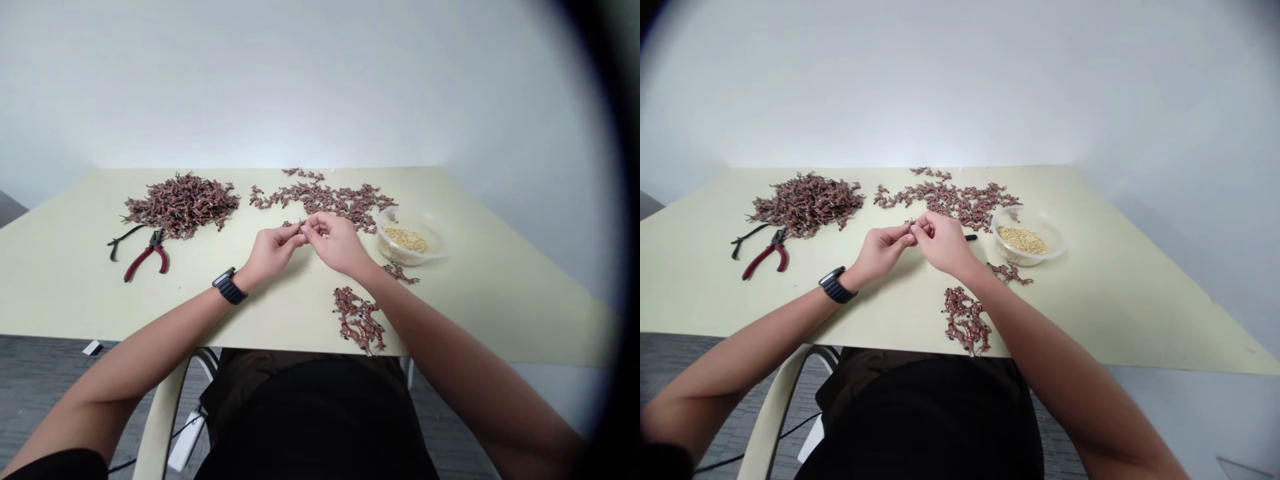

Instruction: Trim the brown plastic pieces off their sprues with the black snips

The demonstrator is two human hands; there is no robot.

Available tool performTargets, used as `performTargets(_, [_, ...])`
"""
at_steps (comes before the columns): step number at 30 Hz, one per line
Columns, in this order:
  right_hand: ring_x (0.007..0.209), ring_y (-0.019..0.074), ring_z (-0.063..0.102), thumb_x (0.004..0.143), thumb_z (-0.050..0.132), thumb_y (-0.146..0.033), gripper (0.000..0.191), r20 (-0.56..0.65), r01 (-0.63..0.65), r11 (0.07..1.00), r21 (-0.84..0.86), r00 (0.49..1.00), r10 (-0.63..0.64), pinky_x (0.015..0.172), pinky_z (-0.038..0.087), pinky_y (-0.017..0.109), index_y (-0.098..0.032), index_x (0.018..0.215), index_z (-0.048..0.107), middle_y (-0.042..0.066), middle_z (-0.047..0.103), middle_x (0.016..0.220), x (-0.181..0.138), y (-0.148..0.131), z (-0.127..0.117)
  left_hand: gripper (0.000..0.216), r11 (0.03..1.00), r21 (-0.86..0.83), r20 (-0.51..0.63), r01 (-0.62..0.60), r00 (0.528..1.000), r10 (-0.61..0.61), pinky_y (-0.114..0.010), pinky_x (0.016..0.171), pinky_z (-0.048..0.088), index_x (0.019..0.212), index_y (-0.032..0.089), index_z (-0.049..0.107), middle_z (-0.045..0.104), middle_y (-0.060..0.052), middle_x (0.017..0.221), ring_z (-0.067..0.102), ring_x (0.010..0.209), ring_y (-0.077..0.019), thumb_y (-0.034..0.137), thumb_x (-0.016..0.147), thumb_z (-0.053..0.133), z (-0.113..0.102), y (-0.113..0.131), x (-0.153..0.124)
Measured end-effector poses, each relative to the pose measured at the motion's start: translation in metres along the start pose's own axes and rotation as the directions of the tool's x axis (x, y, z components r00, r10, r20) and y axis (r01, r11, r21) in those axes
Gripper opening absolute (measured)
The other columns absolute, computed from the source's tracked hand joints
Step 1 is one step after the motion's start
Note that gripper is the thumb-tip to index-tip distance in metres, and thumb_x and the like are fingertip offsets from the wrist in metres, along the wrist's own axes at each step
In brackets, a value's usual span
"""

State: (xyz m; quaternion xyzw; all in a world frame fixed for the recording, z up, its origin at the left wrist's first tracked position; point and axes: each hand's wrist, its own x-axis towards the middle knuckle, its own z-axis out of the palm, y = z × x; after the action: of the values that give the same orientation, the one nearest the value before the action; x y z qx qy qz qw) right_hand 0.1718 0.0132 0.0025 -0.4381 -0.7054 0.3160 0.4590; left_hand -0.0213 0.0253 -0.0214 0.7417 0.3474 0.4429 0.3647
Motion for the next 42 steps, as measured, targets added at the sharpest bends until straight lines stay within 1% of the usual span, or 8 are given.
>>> performTargets(5, [0.054, 0.0118, 0.05, 0.093, 0.068, -0.036, 0.021, 0.19, -0.316, 0.881, 0.351, 0.946, 0.263, 0.05, 0.043, 0.029, -0.019, 0.082, 0.065, 0.003, 0.064, 0.076, 0.004, -0.002, -0.002, 0.039, 0.983, 0.171, -0.071, -0.065, 0.994, 0.078, -0.043, 0.104, 0.058, 0.123, 0.021, 0.082, 0.073, -0.009, 0.135, 0.075, 0.116, -0.0311, 0.049, 0.098, 0.071, -0.003, -0.004, 0.002])
performTargets(11, [0.07, 0.0157, 0.062, 0.093, 0.067, -0.026, 0.008, -0.049, 0.058, 0.991, -0.118, 0.997, -0.064, 0.064, 0.048, 0.029, -0.02, 0.097, 0.071, 0.004, 0.071, 0.082, 0.004, -0.001, -0.011, 0.047, 0.999, -0.028, -0.009, 0.028, 1.0, -0.028, -0.041, 0.096, 0.061, 0.129, 0.017, 0.078, 0.082, -0.01, 0.113, 0.078, 0.103, -0.0259, 0.052, 0.099, 0.068, -0.002, 0.0, 0.003])
performTargets(17, [0.073, 0.0159, 0.061, 0.099, 0.06, -0.025, 0.011, 0.056, 0.32, 0.895, -0.313, 0.946, -0.319, 0.073, 0.046, 0.03, -0.021, 0.101, 0.07, 0.004, 0.073, 0.088, 0.003, 0.002, -0.014, 0.045, 0.986, -0.162, 0.043, 0.049, 0.998, -0.043, -0.038, 0.093, 0.063, 0.122, 0.016, 0.08, 0.081, -0.011, 0.109, 0.077, 0.098, -0.0229, 0.053, 0.098, 0.07, -0.001, 0.002, 0.003])
performTargets(22, [0.076, 0.0172, 0.058, 0.1, 0.055, -0.023, 0.013, 0.113, 0.376, 0.856, -0.355, 0.926, -0.36, 0.075, 0.044, 0.032, -0.019, 0.096, 0.067, 0.004, 0.068, 0.085, 0.001, -0.001, -0.015, 0.042, 1.0, -0.017, 0.034, -0.016, 0.999, 0.017, -0.033, 0.087, 0.061, 0.117, 0.016, 0.082, 0.082, -0.009, 0.1, 0.077, 0.093, -0.0223, 0.051, 0.101, 0.066, -0.002, 0.003, 0.001])
performTargets(27, [0.064, 0.0146, 0.05, 0.095, 0.063, -0.028, 0.015, 0.063, -0.037, 0.999, 0.019, 0.997, 0.035, 0.061, 0.04, 0.031, -0.02, 0.082, 0.063, 0.002, 0.061, 0.074, 0.001, -0.007, -0.006, 0.04, 0.935, 0.286, -0.018, -0.207, 0.975, 0.222, -0.033, 0.088, 0.06, 0.127, 0.018, 0.079, 0.082, -0.01, 0.111, 0.078, 0.095, -0.0233, 0.046, 0.101, 0.067, -0.006, -0.006, 0.0])
performTargets(31, [0.056, 0.0108, 0.041, 0.09, 0.074, -0.037, 0.024, 0.286, -0.404, 0.817, 0.41, 0.908, 0.306, 0.05, 0.035, 0.028, -0.019, 0.078, 0.063, 0.0, 0.055, 0.071, 0.003, -0.007, -0.005, 0.041, 0.907, 0.319, -0.018, -0.275, 0.955, 0.296, -0.034, 0.095, 0.06, 0.134, 0.019, 0.075, 0.08, -0.012, 0.122, 0.078, 0.106, -0.0254, 0.043, 0.101, 0.067, -0.007, -0.009, 0.002])
performTargets(37, [0.074, 0.0175, 0.061, 0.094, 0.069, -0.032, 0.009, -0.003, -0.032, 0.998, 0.049, 0.999, 0.032, 0.066, 0.049, 0.031, -0.023, 0.095, 0.068, 0.004, 0.068, 0.084, 0.002, -0.007, -0.007, 0.045, 0.992, 0.119, -0.039, -0.044, 0.998, 0.049, -0.038, 0.099, 0.06, 0.131, 0.021, 0.077, 0.078, -0.01, 0.127, 0.077, 0.11, -0.0274, 0.052, 0.101, 0.065, -0.005, 0.002, 0.003])
performTargets(42, [0.081, 0.0192, 0.061, 0.1, 0.058, -0.029, 0.011, 0.04, 0.204, 0.946, -0.251, 0.979, -0.2, 0.077, 0.048, 0.034, -0.023, 0.098, 0.068, 0.004, 0.07, 0.09, 0.0, -0.007, -0.01, 0.046, 0.999, 0.026, 0.025, -0.028, 0.999, 0.028, -0.033, 0.088, 0.062, 0.124, 0.017, 0.079, 0.082, -0.009, 0.105, 0.078, 0.094, -0.0227, 0.054, 0.102, 0.063, -0.006, 0.009, 0.002])
